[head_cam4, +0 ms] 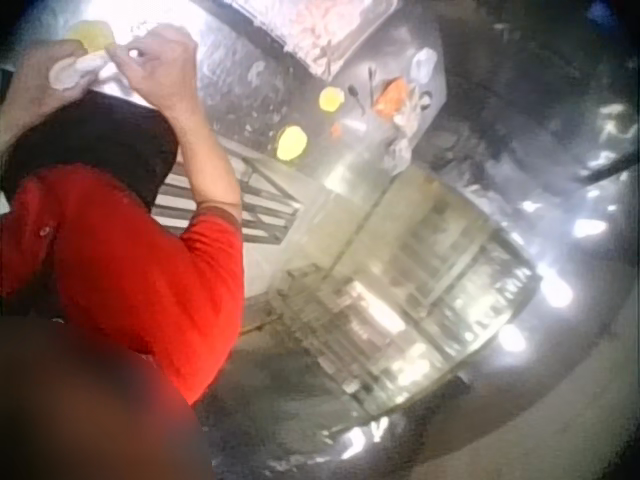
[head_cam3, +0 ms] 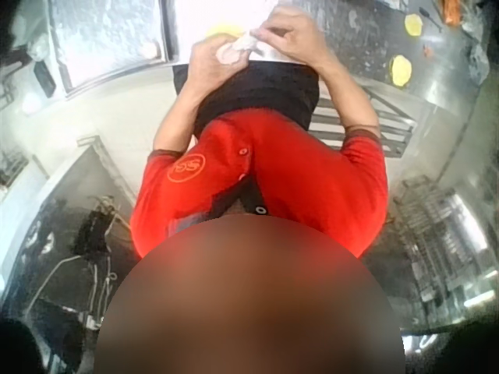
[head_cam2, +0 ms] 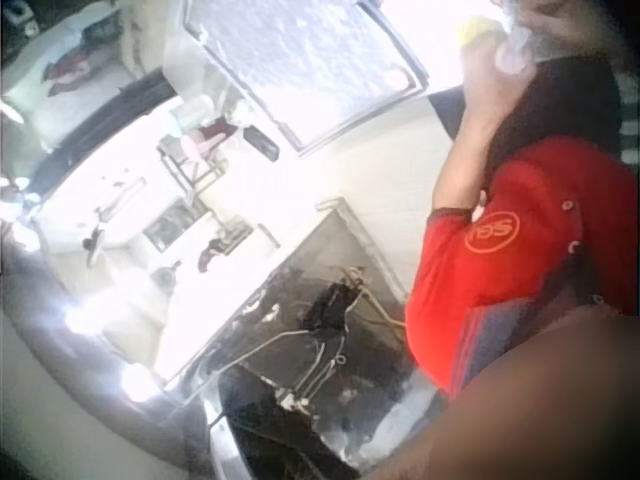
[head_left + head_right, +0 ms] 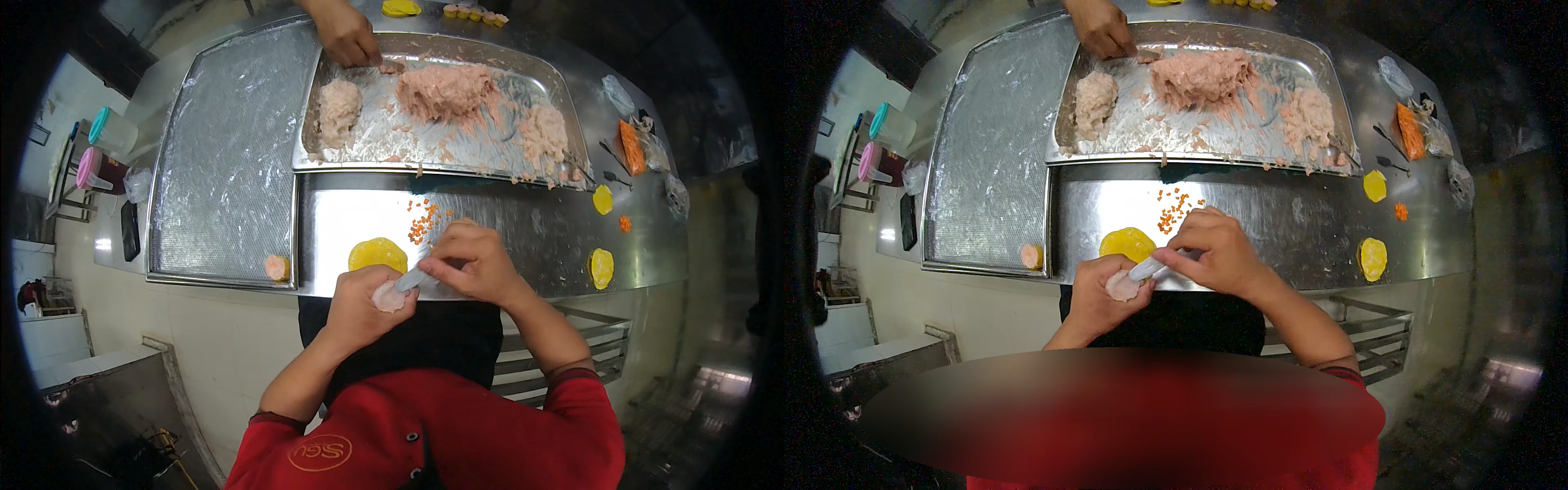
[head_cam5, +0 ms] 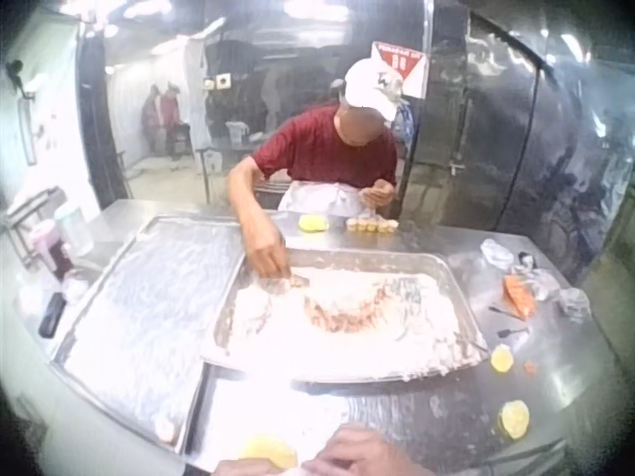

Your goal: The person scoops a pink paste onto yellow discs and places the assembled items on a metal tray. The process is repeated multiple times with consistent hand motions.

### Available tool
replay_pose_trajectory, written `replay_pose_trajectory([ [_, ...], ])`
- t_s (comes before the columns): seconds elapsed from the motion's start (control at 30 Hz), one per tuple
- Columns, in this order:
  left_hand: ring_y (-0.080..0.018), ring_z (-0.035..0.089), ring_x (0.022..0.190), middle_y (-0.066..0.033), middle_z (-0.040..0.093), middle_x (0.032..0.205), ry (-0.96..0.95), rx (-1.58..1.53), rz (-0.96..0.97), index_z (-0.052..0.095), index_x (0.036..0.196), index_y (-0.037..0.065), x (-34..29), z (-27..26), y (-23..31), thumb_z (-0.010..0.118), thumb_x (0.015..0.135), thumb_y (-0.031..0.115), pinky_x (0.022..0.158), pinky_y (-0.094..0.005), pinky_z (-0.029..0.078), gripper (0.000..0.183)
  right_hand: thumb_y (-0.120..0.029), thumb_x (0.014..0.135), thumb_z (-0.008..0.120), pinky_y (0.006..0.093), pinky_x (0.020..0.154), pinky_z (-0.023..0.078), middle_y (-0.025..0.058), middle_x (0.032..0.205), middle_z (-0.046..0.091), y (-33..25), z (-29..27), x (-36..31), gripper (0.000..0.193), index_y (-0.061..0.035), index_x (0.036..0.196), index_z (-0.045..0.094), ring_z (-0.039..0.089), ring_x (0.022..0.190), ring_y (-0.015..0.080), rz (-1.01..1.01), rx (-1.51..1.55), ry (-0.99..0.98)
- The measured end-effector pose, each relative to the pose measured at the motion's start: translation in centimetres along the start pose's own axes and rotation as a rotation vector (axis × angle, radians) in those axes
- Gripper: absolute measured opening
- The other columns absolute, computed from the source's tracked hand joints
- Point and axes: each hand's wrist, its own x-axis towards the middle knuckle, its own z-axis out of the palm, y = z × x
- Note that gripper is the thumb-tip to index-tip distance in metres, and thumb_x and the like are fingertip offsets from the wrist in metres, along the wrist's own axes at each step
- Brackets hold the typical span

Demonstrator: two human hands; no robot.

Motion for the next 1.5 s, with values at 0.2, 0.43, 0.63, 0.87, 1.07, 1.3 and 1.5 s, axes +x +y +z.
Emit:
replay_pose_trajectory([
  [0.2,-0.0206,0.071,0.066,-0.0104,0.070,0.075,0.011,0.068,0.134,0.069,0.081,0.004,0.1,0.4,-0.3,0.087,0.076,0.011,0.062,-0.0313,0.054,0.020,-0.017,0.082,0.086,0.0365,0.066,0.049,0.0075,0.073,0.068,-0.1,0.2,-0.6,0.014,-0.0057,0.081,0.077,0.064,0.068,0.0239,0.016,0.077,0.012],
  [0.43,-0.0225,0.070,0.065,-0.0118,0.069,0.074,0.053,0.069,0.125,0.067,0.080,0.004,0.4,1.0,-0.7,0.087,0.077,0.012,0.062,-0.0323,0.053,0.022,-0.013,0.082,0.085,0.0359,0.064,0.048,0.0085,0.075,0.068,0.2,1.2,-1.6,0.013,-0.0025,0.081,0.077,0.063,0.068,0.0228,0.055,0.061,0.066],
  [0.63,-0.0368,0.073,0.082,-0.0198,0.072,0.096,0.099,0.003,-0.006,0.065,0.118,0.002,-0.6,0.8,-1.4,0.086,0.081,0.014,0.073,-0.0421,0.058,0.044,-0.011,0.090,0.079,0.0313,0.066,0.049,0.0098,0.081,0.069,2.1,-0.2,-3.5,0.015,0.0036,0.093,0.078,0.064,0.072,0.0203,0.510,-0.158,0.226],
  [0.87,-0.0285,0.074,0.100,-0.0180,0.073,0.111,0.033,-0.014,0.218,0.069,0.113,0.003,0.2,0.7,-2.7,0.087,0.080,0.006,0.086,-0.0346,0.057,0.038,-0.007,0.093,0.075,0.0320,0.069,0.051,0.0135,0.095,0.069,5.5,-1.3,-4.6,0.020,-0.0002,0.112,0.078,0.065,0.076,0.0214,0.461,-0.370,0.360],
  [1.07,-0.0282,0.075,0.088,-0.0132,0.075,0.092,-0.047,-0.116,-0.116,0.068,0.096,0.005,-0.4,0.4,-2.2,0.089,0.081,0.013,0.079,-0.0344,0.057,0.027,-0.008,0.094,0.073,0.0355,0.070,0.053,0.0138,0.093,0.065,6.0,-0.8,-5.3,0.021,-0.0050,0.114,0.078,0.066,0.077,0.0278,0.430,-0.439,0.271],
  [1.3,-0.0254,0.073,0.080,-0.0126,0.074,0.085,-0.027,-0.083,-0.068,0.070,0.092,0.004,0.3,0.8,-1.8,0.087,0.084,0.018,0.075,-0.0344,0.056,0.024,-0.008,0.095,0.073,0.0294,0.069,0.050,0.0098,0.093,0.068,4.3,-1.9,-4.2,0.022,-0.0028,0.116,0.078,0.065,0.078,0.0181,0.520,-0.084,0.225],
  [1.5,-0.0237,0.069,0.076,-0.0132,0.072,0.084,-0.027,-0.183,-0.062,0.073,0.097,0.002,1.4,1.7,-1.5,0.087,0.084,0.022,0.073,-0.0345,0.054,0.027,-0.004,0.092,0.075,0.0272,0.072,0.051,0.0071,0.094,0.069,0.7,-1.2,-3.8,0.024,-0.0024,0.115,0.078,0.066,0.083,0.0162,0.299,0.157,0.064],
])
